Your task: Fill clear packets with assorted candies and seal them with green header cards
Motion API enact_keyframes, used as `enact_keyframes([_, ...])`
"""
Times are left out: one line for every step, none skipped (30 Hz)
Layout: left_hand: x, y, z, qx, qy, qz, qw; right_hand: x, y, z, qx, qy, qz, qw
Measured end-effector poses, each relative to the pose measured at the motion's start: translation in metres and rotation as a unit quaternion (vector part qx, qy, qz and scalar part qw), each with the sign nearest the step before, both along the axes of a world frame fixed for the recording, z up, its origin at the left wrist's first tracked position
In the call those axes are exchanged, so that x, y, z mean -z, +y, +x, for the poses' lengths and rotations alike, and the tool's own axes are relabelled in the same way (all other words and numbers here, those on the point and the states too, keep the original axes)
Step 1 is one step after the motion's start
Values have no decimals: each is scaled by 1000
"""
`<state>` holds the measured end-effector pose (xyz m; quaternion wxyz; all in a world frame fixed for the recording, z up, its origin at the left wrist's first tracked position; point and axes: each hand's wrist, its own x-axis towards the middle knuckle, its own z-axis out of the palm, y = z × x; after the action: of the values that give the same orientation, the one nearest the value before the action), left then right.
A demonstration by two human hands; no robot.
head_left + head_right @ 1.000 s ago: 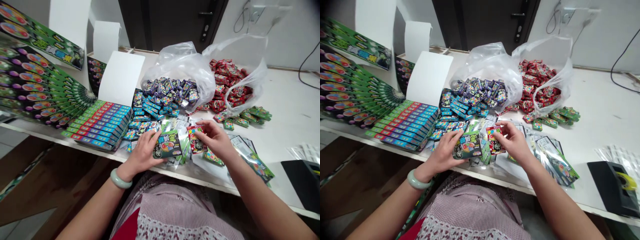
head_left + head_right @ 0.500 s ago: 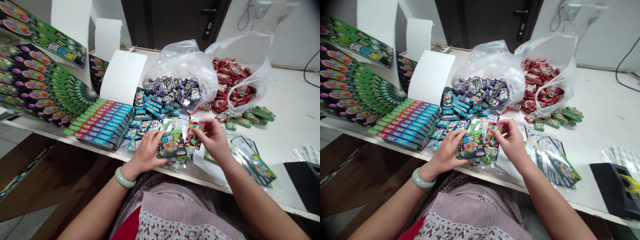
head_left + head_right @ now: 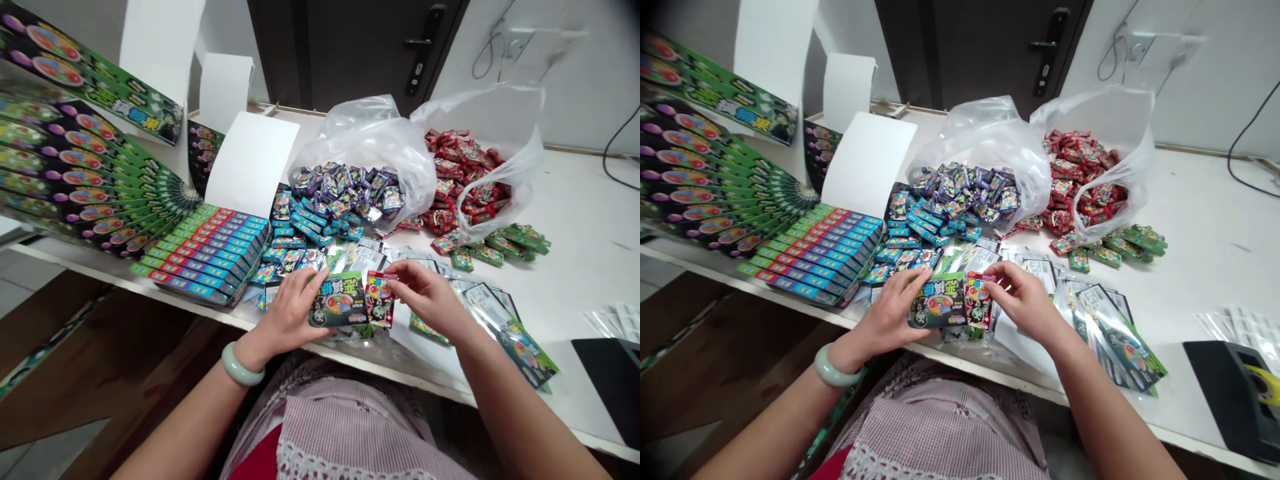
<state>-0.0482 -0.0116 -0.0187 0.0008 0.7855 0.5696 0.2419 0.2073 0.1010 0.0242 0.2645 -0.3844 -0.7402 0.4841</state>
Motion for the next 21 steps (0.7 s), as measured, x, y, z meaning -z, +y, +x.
enact_keyframes([1,0,-1,-7,-5,3,1000,-1,1,1,26,24,7,999])
enact_keyframes([2,0,-1,-17,-13,5,1000,-3,2,2,61,55,18,996])
enact_keyframes([2,0,-2,-26,-19,7,999,-4,3,3,92,82,25,992])
enact_keyframes([3,-1,-3,-31,-23,10,999,-6,3,5,107,96,25,989])
enact_keyframes([3,-1,-3,-31,-24,12,999,-7,4,6,104,95,17,990])
enact_keyframes([3,-1,-3,-25,-22,14,999,-8,4,6,82,79,1,994])
enact_keyframes([2,-1,-4,-18,-19,17,1000,-9,4,5,47,53,-19,997])
enact_keyframes([1,-1,-3,-9,-15,19,1000,-8,3,3,13,29,-38,999])
enact_keyframes([1,-1,-3,-3,-11,22,1000,-7,3,0,-10,12,-50,999])
enact_keyframes([0,-1,-2,3,-6,24,1000,-5,2,-3,-17,3,-53,998])
enact_keyframes([-1,0,-1,9,-1,26,1000,-3,2,-6,-12,2,-48,999])
enact_keyframes([-1,0,0,14,3,26,1000,-1,2,-9,3,4,-38,999])
enact_keyframes([-2,0,2,19,5,24,1000,2,3,-11,23,8,-23,999])
enact_keyframes([-2,0,3,21,5,21,1000,4,3,-13,44,12,-6,999])
enact_keyframes([-2,0,5,21,3,17,1000,6,4,-15,64,13,10,998])
enact_keyframes([-2,1,6,19,-1,13,1000,7,4,-17,79,12,24,997])
enact_keyframes([-2,1,8,15,-7,9,1000,8,3,-20,89,7,34,995])
enact_keyframes([-2,1,10,10,-12,7,1000,9,3,-23,95,-1,42,995])
enact_keyframes([-1,2,12,6,-17,6,1000,10,2,-26,100,-10,48,994])
enact_keyframes([-1,2,13,1,-21,6,1000,12,1,-30,101,-19,54,993])
enact_keyframes([0,3,14,-5,-24,5,1000,13,-1,-33,99,-25,61,993])
